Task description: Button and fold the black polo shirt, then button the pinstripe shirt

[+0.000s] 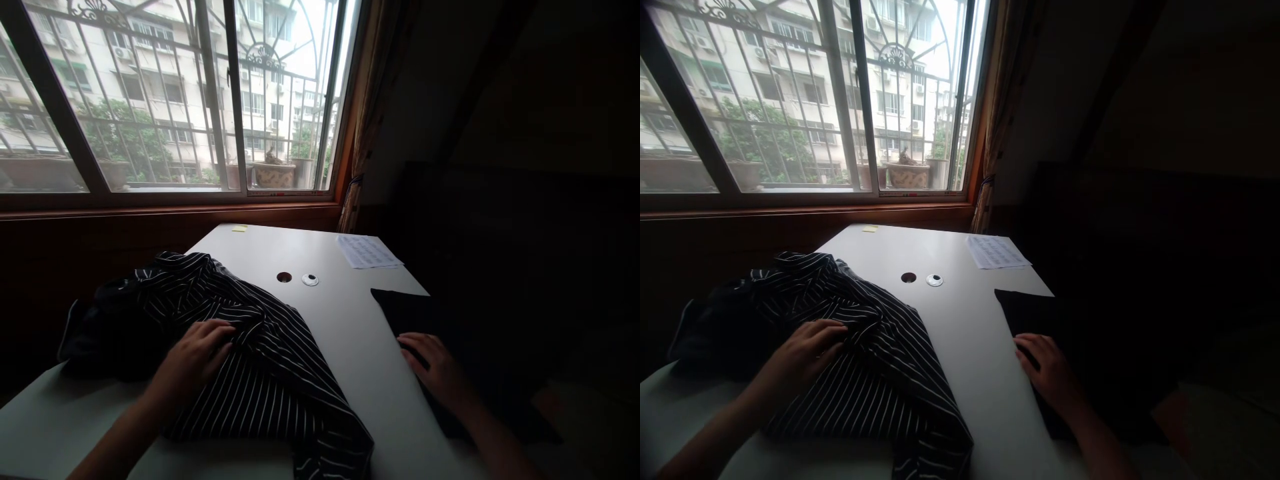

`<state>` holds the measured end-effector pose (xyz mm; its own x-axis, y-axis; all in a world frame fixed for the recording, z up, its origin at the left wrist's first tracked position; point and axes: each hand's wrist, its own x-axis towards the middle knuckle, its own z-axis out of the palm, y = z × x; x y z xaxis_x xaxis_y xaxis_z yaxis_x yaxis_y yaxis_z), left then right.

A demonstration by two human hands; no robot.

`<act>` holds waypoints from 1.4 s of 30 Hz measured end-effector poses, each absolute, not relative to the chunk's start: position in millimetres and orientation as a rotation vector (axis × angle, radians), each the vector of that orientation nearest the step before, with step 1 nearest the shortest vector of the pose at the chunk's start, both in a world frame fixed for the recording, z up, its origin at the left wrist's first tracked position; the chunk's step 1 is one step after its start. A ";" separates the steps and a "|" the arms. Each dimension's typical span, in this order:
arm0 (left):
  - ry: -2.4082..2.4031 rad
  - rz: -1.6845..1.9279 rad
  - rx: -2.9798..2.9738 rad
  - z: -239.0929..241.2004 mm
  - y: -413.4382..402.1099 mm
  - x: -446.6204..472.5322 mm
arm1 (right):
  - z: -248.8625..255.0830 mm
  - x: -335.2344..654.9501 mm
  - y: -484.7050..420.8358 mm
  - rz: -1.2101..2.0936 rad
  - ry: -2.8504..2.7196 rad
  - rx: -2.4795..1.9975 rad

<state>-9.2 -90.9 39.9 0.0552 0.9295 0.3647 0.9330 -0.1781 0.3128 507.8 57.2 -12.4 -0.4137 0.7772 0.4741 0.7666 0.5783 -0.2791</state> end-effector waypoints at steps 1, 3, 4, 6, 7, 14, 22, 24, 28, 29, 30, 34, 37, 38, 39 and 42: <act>-2.048 -0.773 -2.186 32.8 -96.4 -26.8 | -5.9 495.4 50.0 0.052 -2.264 -1.181; -2.138 -0.767 -2.047 15.6 -108.6 -53.2 | 7.2 464.4 31.6 0.148 -2.311 -1.079; -2.191 -0.760 -2.001 6.4 -114.4 -61.5 | 13.4 446.4 21.0 0.242 -2.350 -1.015; -2.248 -0.795 -1.949 -10.4 -123.0 -69.2 | 23.8 408.1 -1.0 0.448 -2.412 -0.903; -2.260 -0.826 -1.951 -16.6 -125.4 -69.2 | 27.5 389.4 -11.1 0.537 -2.453 -0.885; -2.347 -1.076 -2.034 -5.5 -118.4 -52.6 | 29.2 338.4 -20.1 0.619 -2.517 -1.049; -2.508 -1.284 -1.903 16.3 -120.3 -38.1 | 24.0 439.6 27.0 0.453 -2.070 -1.391; -2.500 -1.397 -1.926 21.4 -120.3 -27.2 | 17.8 467.9 35.6 0.293 -1.970 -1.485; -2.512 -1.764 -1.926 39.7 -119.2 -6.3 | 9.1 514.4 50.0 -0.084 -1.809 -1.608; -2.522 -1.877 -1.901 45.0 -119.1 -2.7 | 9.2 521.9 52.1 -0.163 -1.786 -1.625; -2.526 -2.010 -1.861 50.4 -119.1 0.3 | 10.3 526.8 53.3 -0.229 -1.772 -1.634; -2.388 -2.665 -1.609 71.1 -119.1 11.4 | 22.1 513.8 46.0 -0.327 -1.837 -1.525; -2.261 -2.926 -1.593 83.4 -117.3 29.5 | 33.7 469.8 26.7 -0.185 -1.971 -1.310; -2.239 -2.951 -1.657 86.4 -116.4 39.2 | 37.4 450.9 18.1 -0.095 -2.054 -1.227; -2.225 -2.950 -1.756 88.6 -115.5 51.0 | 40.8 431.3 8.9 0.011 -2.146 -1.141; -2.138 -2.820 -2.164 93.2 -114.2 96.1 | 49.1 379.0 -16.6 0.353 -2.384 -0.883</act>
<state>96.1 -114.2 93.2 -0.1172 0.9871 0.1089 -0.1614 -0.1271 0.9787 379.0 -16.6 49.1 -0.6213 0.6627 0.4182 0.5130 0.7474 -0.4221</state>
